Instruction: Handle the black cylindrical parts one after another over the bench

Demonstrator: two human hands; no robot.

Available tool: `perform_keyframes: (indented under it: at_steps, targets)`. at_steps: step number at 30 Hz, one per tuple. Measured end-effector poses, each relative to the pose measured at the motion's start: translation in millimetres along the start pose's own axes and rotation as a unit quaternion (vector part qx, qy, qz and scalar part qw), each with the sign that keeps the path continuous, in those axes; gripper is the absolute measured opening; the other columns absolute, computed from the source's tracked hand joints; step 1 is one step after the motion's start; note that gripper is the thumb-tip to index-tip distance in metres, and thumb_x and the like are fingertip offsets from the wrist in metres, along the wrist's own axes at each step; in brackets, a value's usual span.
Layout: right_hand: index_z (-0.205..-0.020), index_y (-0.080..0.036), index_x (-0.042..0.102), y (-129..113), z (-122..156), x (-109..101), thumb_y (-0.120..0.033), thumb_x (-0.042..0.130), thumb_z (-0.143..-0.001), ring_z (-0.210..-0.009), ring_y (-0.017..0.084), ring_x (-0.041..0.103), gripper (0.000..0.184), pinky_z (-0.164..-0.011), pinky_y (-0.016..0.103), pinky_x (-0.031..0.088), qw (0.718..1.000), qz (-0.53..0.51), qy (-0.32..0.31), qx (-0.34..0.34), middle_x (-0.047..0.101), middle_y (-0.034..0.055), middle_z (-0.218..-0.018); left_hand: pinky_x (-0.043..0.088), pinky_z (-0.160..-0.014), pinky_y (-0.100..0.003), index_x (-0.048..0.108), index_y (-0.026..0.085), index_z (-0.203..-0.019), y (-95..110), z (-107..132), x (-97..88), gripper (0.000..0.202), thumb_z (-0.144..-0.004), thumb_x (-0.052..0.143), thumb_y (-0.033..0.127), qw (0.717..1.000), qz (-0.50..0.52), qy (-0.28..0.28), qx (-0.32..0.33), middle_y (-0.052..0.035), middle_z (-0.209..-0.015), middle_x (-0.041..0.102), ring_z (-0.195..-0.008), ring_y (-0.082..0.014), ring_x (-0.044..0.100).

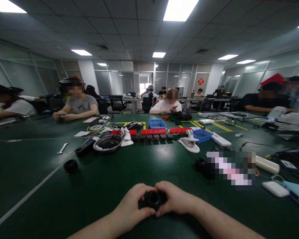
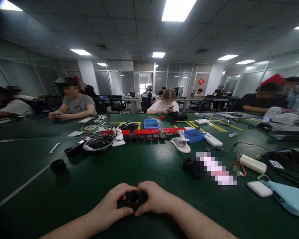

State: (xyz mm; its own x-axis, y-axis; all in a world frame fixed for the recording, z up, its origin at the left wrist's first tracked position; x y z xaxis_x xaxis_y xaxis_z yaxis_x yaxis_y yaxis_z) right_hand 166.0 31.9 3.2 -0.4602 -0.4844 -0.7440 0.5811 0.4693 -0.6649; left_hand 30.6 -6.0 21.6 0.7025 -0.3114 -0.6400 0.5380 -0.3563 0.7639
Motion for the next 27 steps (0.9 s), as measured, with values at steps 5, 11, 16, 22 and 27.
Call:
perform_keyframes:
  at_steps: [5,11,16,22,27]
  targets:
    - [-0.071,-0.016,0.054,-7.4,0.0,6.7,-0.054,0.075,-0.048,-0.063,0.014,0.046,0.049,-0.053,0.022,0.03,0.99,0.126,0.065,0.013,0.051,-0.0025,-0.069,0.04,-0.07,-0.028,0.058,0.021,-0.098,-3.1,2.2,1.8,0.036,-0.063,0.069,0.018,0.998,-0.026,0.051,-0.033,-0.0006,-0.087,0.055,-0.078,-0.0187,0.05]
    - [-0.087,-0.016,0.058,-13.0,1.2,8.9,-0.061,0.069,-0.053,-0.077,0.021,0.051,0.058,-0.068,0.03,0.036,0.985,0.152,0.081,-0.002,0.058,0.0037,-0.084,0.041,-0.074,-0.029,0.057,0.021,-0.099,-1.9,1.8,-3.0,0.034,-0.066,0.067,0.019,0.998,-0.026,0.05,-0.018,-0.0025,-0.092,0.056,-0.084,-0.0205,0.05]
    - [-0.091,-0.017,0.06,-8.0,2.2,2.1,-0.043,0.073,-0.061,-0.081,0.019,0.05,0.042,-0.071,0.028,0.038,0.994,0.075,-0.005,-0.077,0.055,0.001,-0.085,0.04,-0.079,-0.029,0.056,0.024,-0.106,3.3,-1.3,-8.7,0.038,-0.07,0.066,0.018,0.999,0.006,-0.007,0.051,-0.0026,-0.102,0.054,-0.094,-0.0208,0.049]
    - [-0.092,-0.018,0.063,-7.9,3.2,-4.7,-0.032,0.072,-0.064,-0.082,0.017,0.049,0.033,-0.071,0.026,0.038,0.993,0.043,-0.052,-0.095,0.055,-0.0008,-0.082,0.041,-0.076,-0.028,0.056,0.028,-0.109,-7.0,-2.6,-5.2,0.043,-0.069,0.066,0.018,0.998,0.006,-0.052,0.036,-0.0002,-0.097,0.054,-0.086,-0.0187,0.05]
    - [-0.086,-0.017,0.065,-9.3,1.5,-3.3,-0.029,0.072,-0.066,-0.08,0.017,0.051,0.025,-0.074,0.027,0.038,0.992,0.031,-0.046,-0.111,0.056,-0.0015,-0.079,0.04,-0.074,-0.027,0.056,0.028,-0.108,-7.8,-2.4,-4.4,0.043,-0.068,0.065,0.015,0.998,0.013,-0.049,0.021,0.0003,-0.095,0.053,-0.086,-0.0183,0.05]
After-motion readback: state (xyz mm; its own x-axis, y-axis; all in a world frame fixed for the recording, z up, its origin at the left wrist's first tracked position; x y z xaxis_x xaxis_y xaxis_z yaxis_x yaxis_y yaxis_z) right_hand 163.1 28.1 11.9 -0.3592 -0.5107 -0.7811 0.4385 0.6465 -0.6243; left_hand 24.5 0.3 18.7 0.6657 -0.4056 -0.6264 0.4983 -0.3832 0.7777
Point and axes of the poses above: each hand's wrist, its own z-axis away from the middle knuckle, its own x-axis out of the palm, y = z × x, the point moved 5 cm from there along -z, towards the middle knuckle
